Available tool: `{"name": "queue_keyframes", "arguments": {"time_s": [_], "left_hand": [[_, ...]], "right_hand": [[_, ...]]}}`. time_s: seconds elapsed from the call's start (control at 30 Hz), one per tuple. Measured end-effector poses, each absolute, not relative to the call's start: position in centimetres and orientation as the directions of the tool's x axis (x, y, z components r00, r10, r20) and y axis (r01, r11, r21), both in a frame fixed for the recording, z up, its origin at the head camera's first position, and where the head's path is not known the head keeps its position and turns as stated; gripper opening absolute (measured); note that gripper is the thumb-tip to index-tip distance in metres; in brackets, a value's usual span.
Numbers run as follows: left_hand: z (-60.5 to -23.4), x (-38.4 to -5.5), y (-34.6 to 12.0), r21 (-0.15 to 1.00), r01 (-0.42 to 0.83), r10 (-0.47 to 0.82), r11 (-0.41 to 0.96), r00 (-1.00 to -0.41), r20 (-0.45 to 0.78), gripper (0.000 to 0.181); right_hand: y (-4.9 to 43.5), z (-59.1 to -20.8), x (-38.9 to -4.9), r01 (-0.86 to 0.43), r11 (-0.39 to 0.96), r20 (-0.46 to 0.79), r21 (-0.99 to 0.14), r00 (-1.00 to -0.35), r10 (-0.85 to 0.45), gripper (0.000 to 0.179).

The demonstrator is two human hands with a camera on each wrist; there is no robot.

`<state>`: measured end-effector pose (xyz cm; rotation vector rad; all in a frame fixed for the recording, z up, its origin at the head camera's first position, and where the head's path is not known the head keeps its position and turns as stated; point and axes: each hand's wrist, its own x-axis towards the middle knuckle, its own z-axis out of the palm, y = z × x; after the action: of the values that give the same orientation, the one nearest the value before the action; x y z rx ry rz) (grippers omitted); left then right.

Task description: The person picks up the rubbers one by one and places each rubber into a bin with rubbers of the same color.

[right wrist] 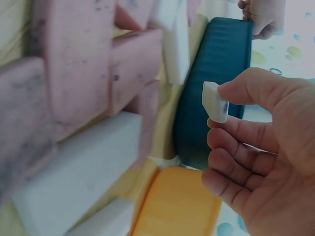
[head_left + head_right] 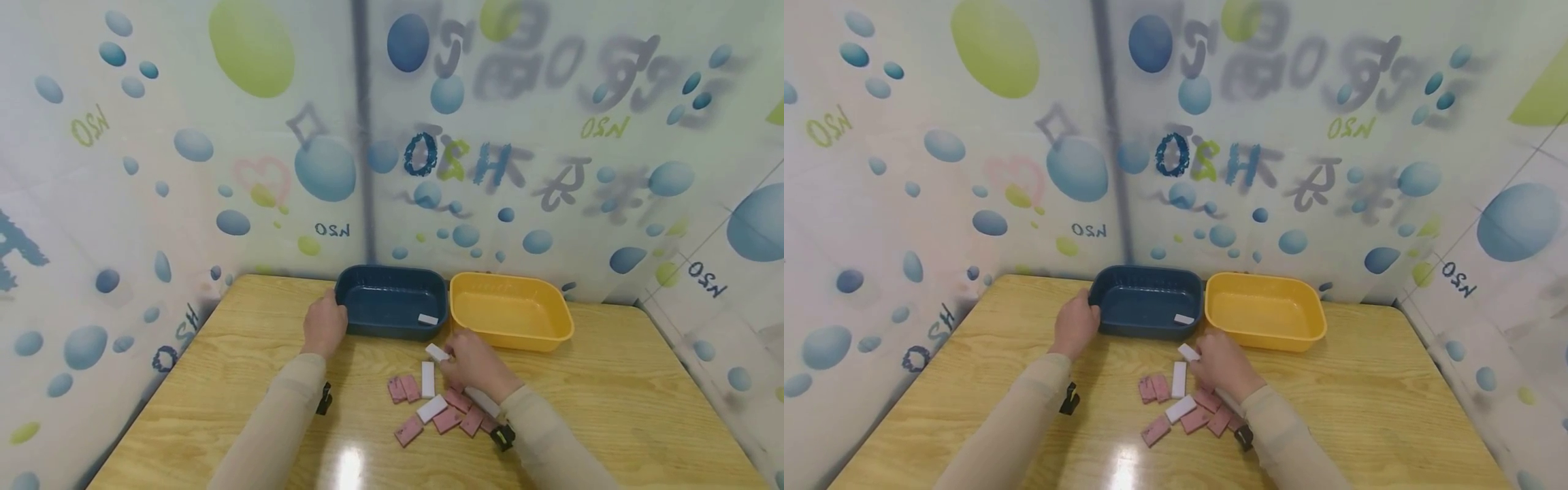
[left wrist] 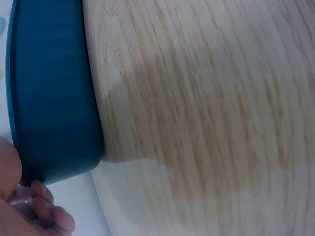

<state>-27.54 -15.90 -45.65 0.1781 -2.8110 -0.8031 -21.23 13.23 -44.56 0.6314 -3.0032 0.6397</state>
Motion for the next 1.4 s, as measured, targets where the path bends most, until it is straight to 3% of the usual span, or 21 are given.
{"name": "queue_keyframes", "arguments": {"time_s": [0.47,0.97,1.4], "left_hand": [[-45.5,-27.9,-15.7,0.532,-0.053,-0.176,0.845,-0.967,0.183,0.037],[-45.7,-27.8,-15.7,0.524,-0.047,-0.172,0.850,-0.966,0.194,0.037],[-45.7,-27.5,-15.9,0.530,-0.052,-0.174,0.846,-0.968,0.183,0.040]], "right_hand": [[12.9,-42.6,-21.5,-0.524,0.802,0.252,-0.286,-0.849,-0.465,0.013],[12.4,-42.5,-22.5,-0.528,0.784,0.412,-0.328,-0.826,-0.384,0.011],[11.9,-42.8,-24.3,-0.429,0.821,0.334,-0.375,-0.889,-0.313,0.011]]}}
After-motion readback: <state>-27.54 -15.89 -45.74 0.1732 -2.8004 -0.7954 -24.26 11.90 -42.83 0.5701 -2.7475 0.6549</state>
